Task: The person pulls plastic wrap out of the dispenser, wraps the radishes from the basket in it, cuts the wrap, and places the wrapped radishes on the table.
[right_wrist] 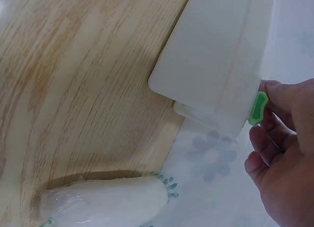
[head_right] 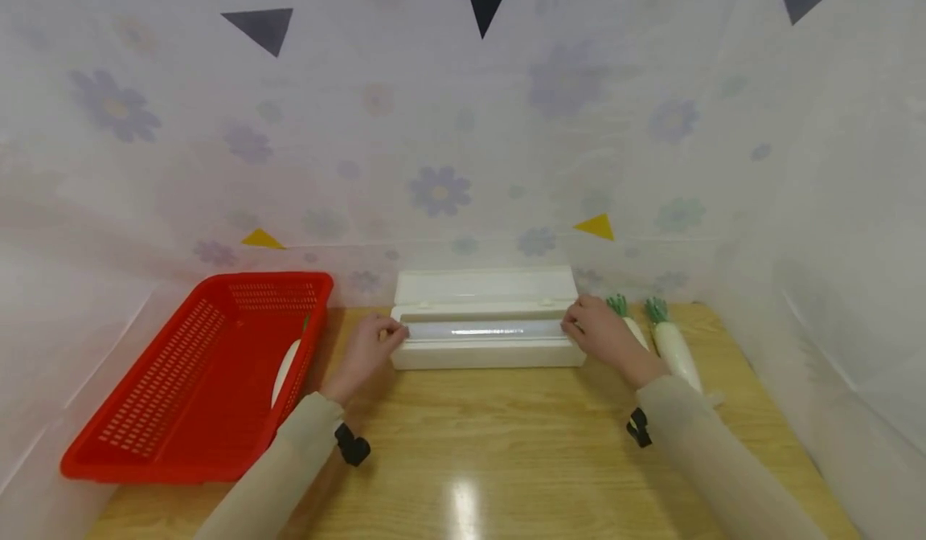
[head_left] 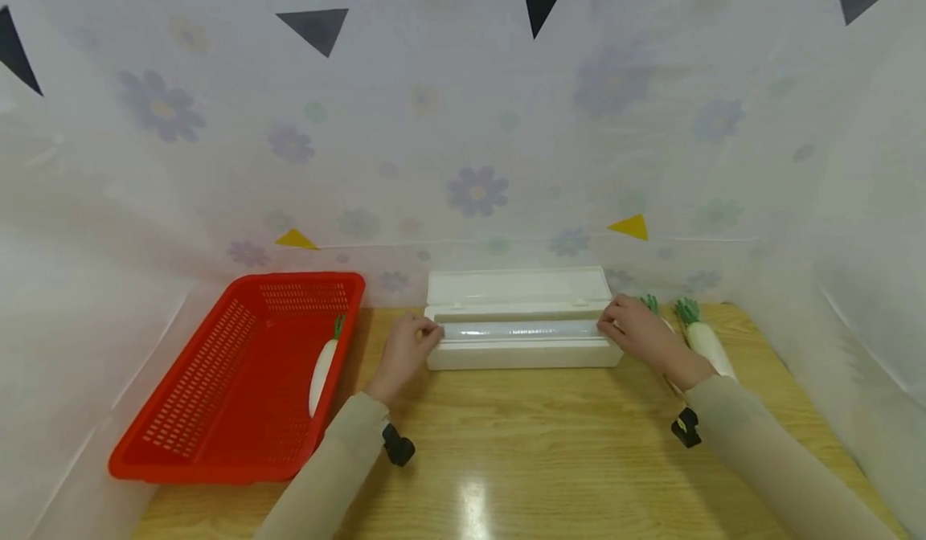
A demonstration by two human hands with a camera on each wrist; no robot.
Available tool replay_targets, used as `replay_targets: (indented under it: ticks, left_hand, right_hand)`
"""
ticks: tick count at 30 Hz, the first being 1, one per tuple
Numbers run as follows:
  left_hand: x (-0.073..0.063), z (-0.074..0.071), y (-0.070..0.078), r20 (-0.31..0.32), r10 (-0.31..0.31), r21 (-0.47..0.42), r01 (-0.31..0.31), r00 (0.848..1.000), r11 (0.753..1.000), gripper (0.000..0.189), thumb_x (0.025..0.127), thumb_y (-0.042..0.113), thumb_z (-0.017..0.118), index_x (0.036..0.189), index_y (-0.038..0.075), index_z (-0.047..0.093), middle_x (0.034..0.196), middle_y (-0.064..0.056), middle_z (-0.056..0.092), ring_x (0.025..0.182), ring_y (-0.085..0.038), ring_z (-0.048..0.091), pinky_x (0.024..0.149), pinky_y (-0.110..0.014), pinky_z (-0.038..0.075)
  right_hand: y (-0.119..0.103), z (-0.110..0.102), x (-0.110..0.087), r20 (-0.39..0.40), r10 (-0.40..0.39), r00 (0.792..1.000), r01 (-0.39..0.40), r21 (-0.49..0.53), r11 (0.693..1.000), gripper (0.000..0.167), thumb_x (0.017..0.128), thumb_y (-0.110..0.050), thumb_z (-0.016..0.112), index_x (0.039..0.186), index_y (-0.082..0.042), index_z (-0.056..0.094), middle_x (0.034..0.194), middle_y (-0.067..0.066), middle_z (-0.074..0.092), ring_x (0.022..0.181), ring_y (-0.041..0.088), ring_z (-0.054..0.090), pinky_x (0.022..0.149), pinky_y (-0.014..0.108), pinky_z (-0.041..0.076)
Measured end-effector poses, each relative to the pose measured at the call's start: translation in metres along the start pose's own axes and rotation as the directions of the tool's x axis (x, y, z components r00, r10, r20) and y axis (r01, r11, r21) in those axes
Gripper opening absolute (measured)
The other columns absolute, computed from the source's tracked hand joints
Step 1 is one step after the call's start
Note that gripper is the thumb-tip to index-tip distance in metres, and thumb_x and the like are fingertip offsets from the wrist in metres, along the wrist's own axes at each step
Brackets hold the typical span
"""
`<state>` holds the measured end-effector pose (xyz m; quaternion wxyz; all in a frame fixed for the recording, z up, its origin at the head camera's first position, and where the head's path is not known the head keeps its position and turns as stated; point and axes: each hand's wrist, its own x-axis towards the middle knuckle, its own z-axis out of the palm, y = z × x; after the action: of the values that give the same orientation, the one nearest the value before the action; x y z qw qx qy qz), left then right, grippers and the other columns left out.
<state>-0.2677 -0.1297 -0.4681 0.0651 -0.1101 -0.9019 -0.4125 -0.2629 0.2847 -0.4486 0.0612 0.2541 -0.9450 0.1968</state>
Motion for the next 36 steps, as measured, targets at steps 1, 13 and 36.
replay_targets:
  ticks: [1,13,36]
  left_hand:
    - [0.0005,-0.0003,0.0005,0.000,-0.004,-0.006,0.004,1.000,1.000,0.016,0.100,0.016,0.071,0.095,0.002,0.078,0.092,-0.010,0.061,0.085,-0.023,0.052,0.076,-0.036,0.045]
    - [0.0023,-0.0052,0.0003,0.012,0.030,-0.066,-0.029,0.999,0.997,0.007,0.096,0.008,0.075,0.095,0.002,0.078,0.095,-0.011,0.066,0.089,-0.025,0.056,0.078,-0.037,0.047]
    - [0.0075,-0.0041,0.0015,-0.096,-0.124,-0.299,0.091,0.988,0.950,0.013,0.097,0.016,0.075,0.101,0.006,0.082,0.098,-0.005,0.078,0.087,-0.017,0.059,0.077,-0.028,0.046]
  right_hand:
    - [-0.0008,-0.0003,0.0008,0.001,-0.001,1.000,0.001,0.001,1.000,0.011,0.103,-0.011,0.065,0.100,-0.004,0.073,0.098,0.006,0.060,0.086,0.020,0.056,0.077,0.045,0.051]
    - [-0.0021,-0.0043,0.0036,0.042,0.048,0.998,-0.052,0.096,0.994,0.007,0.099,-0.014,0.073,0.096,-0.008,0.069,0.103,0.009,0.061,0.092,0.027,0.056,0.081,0.049,0.050]
    - [0.0047,-0.0073,0.0019,-0.002,0.194,0.981,-0.189,0.198,0.962,0.017,0.105,-0.018,0.064,0.105,-0.006,0.076,0.096,0.005,0.074,0.088,0.025,0.067,0.079,0.050,0.055]
